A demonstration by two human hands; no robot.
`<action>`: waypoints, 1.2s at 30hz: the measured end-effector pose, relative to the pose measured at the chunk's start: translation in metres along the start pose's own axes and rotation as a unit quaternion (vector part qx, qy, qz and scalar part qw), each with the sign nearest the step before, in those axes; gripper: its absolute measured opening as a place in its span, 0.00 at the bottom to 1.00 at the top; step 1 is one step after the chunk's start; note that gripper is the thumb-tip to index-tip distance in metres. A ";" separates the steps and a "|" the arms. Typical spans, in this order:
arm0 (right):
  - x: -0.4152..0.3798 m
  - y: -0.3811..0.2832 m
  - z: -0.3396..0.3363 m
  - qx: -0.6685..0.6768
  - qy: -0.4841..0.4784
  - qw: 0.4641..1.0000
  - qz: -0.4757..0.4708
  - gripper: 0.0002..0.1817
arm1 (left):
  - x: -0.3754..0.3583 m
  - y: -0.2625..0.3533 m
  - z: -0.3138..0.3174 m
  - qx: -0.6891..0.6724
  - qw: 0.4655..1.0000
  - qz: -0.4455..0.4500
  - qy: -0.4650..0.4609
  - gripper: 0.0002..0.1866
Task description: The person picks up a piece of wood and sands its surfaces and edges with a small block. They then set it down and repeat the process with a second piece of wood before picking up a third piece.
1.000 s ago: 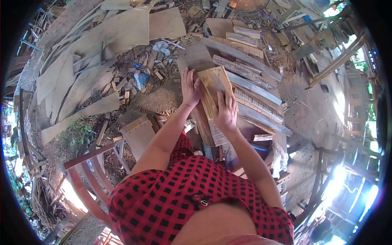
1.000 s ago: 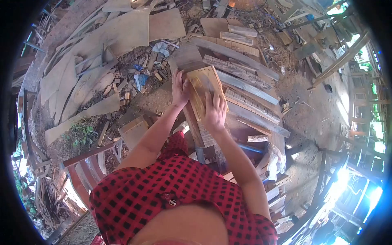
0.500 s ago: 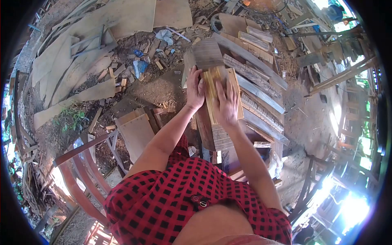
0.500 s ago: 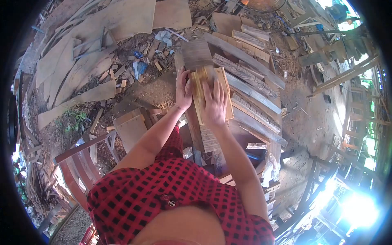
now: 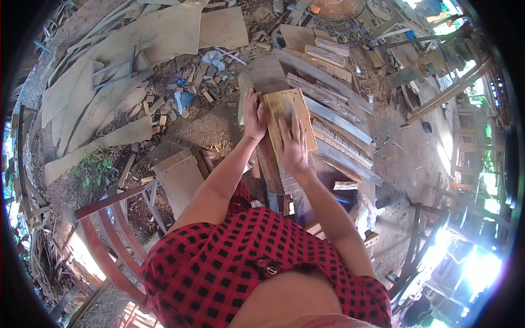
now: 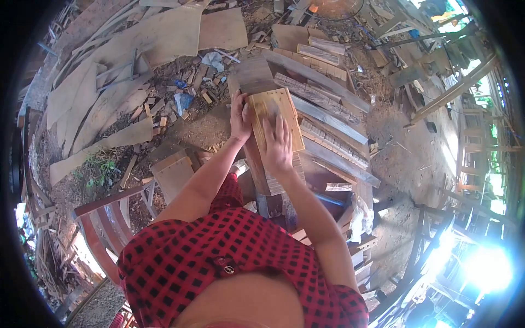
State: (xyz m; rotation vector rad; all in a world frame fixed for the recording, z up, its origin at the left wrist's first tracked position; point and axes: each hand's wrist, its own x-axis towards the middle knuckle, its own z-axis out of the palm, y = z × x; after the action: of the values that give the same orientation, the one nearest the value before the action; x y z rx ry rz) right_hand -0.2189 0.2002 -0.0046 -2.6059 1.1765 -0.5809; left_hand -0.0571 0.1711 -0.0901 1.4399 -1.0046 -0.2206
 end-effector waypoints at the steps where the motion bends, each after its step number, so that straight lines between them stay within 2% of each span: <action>1: -0.021 -0.002 -0.007 0.006 -0.008 1.000 0.000 0.33 | -0.001 -0.002 0.002 0.004 1.000 0.001 0.007 0.26; 4: -0.062 -0.010 -0.021 0.006 -0.026 1.000 0.009 0.34 | 0.001 0.002 -0.001 0.005 1.000 -0.010 -0.009 0.27; 8: -0.063 -0.011 -0.020 -0.002 -0.036 0.999 0.022 0.34 | 0.002 0.000 -0.002 0.006 1.000 -0.015 -0.013 0.28; 17: 0.098 0.009 0.034 0.003 -0.009 1.000 0.016 0.34 | 0.000 -0.006 0.001 0.000 1.000 -0.019 -0.011 0.26; 22: 0.104 0.008 0.033 -0.020 0.002 1.000 0.010 0.34 | -0.001 -0.002 0.001 0.008 0.999 -0.030 -0.009 0.26; 24: 0.086 0.002 0.028 -0.015 -0.007 0.999 0.039 0.34 | 0.000 0.004 -0.001 0.015 0.999 -0.037 -0.012 0.26; 26: 0.052 0.001 0.014 0.000 -0.008 1.000 0.008 0.33 | 0.000 0.006 -0.002 0.022 0.999 -0.044 -0.016 0.27; 32: -0.062 -0.003 -0.035 0.000 -0.022 1.000 0.005 0.32 | -0.002 0.000 -0.001 0.025 0.999 -0.034 -0.019 0.28; 36: -0.070 -0.004 -0.038 -0.017 -0.026 0.999 0.020 0.32 | -0.002 -0.002 0.000 0.027 0.999 -0.035 -0.026 0.27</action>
State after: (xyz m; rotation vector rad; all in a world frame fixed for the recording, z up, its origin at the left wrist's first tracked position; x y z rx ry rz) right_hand -0.2750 0.2537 0.0123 -2.6023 1.2283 -0.4874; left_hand -0.0573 0.1723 -0.0923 1.5275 -1.0097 -0.2861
